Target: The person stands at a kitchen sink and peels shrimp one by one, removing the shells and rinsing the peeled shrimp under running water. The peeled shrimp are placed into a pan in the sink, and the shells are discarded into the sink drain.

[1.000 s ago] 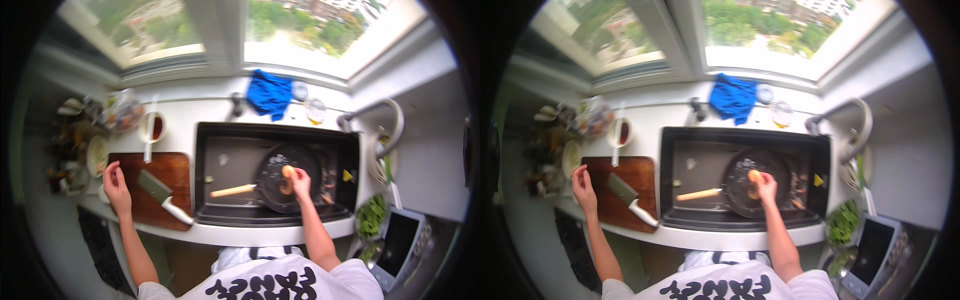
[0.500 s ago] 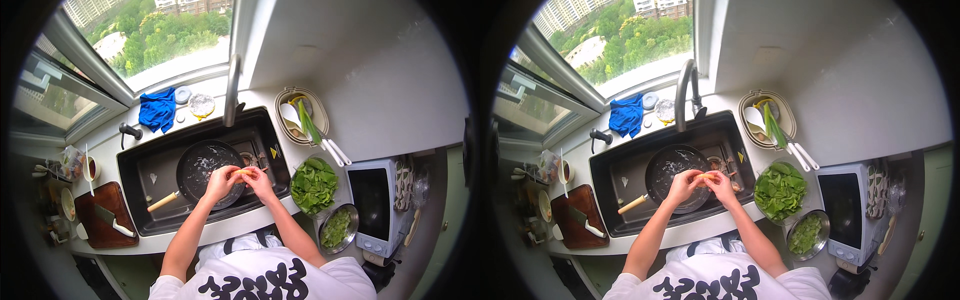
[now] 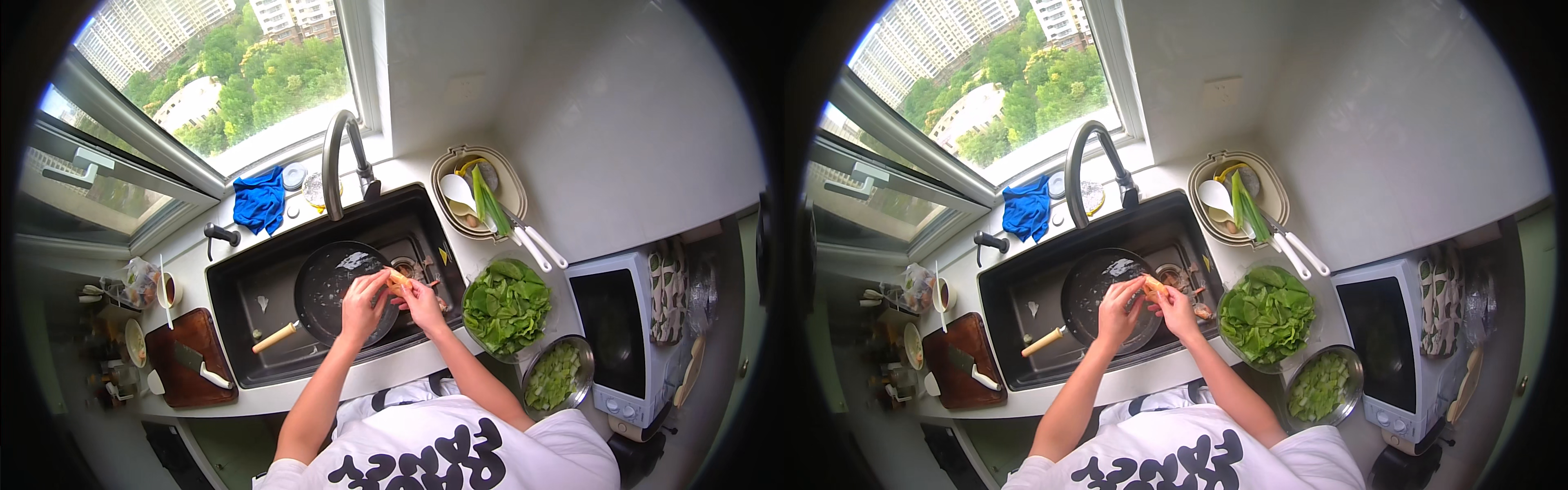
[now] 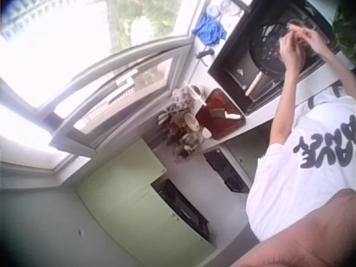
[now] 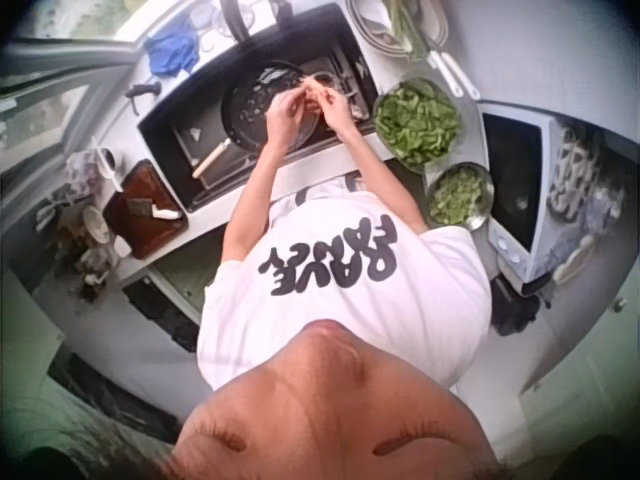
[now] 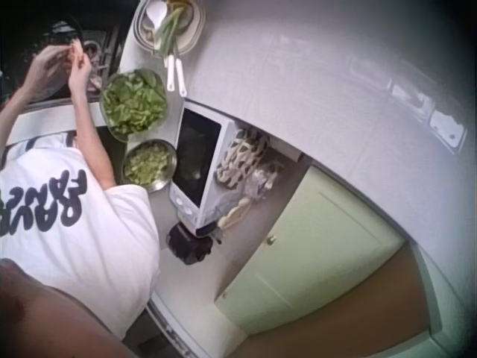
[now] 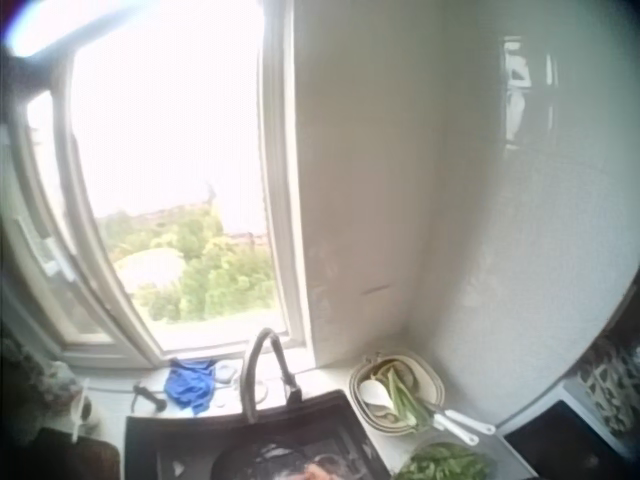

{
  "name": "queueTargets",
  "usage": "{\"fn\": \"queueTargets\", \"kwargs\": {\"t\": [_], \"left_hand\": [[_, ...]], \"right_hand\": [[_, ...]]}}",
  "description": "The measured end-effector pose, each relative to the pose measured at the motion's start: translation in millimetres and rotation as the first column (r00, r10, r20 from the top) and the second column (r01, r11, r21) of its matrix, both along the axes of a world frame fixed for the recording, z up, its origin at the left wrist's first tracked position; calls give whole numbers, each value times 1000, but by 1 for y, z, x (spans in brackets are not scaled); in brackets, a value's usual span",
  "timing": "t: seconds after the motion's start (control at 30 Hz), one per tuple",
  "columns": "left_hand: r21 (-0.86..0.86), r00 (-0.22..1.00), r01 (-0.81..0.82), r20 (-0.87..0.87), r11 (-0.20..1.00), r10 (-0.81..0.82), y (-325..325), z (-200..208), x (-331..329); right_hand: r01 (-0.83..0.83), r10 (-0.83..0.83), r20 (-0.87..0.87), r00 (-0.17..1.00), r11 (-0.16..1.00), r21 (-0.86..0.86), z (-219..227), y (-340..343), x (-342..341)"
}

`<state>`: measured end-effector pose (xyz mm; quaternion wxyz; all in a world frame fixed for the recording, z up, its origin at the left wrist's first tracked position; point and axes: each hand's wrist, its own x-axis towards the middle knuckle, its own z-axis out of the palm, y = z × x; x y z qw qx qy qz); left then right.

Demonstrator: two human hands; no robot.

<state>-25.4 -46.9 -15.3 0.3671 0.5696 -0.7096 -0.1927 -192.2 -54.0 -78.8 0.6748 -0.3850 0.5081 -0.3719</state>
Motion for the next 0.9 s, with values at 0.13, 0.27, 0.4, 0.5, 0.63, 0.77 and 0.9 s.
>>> {"fn": "queueTargets", "kwargs": {"t": [0.13, 0.27, 0.4, 0.5, 0.63, 0.77, 0.9], "left_hand": [[97, 922, 305, 219, 947, -320, -31, 11, 32], [19, 844, 473, 276, 881, -460, -46, 27, 30], [79, 878, 413, 228, 907, -420, -39, 12, 22], [74, 917, 365, 143, 928, -372, -35, 2, 16], [143, 966, 229, 90, 963, -243, -29, -15, 10], [569, 980, 4, -165, 822, 110, -30, -25, -5], [608, 881, 304, -472, 733, 27, -37, -34, -1]], "right_hand": [[-193, 195, 76, 978, 981, -29, 8, -6, -8], [-204, 205, 43, 978, 979, -24, 4, -9, -19], [-192, 192, 37, 981, 981, -14, 9, -6, -18], [-168, 163, -82, 983, 985, -49, 8, -7, -20], [-156, 104, -274, 956, 972, -175, 14, -4, -15], [-136, 61, -313, 948, 966, -222, 4, -5, -12], [-54, -23, -339, 940, 975, -216, 0, -12, -12]]}}
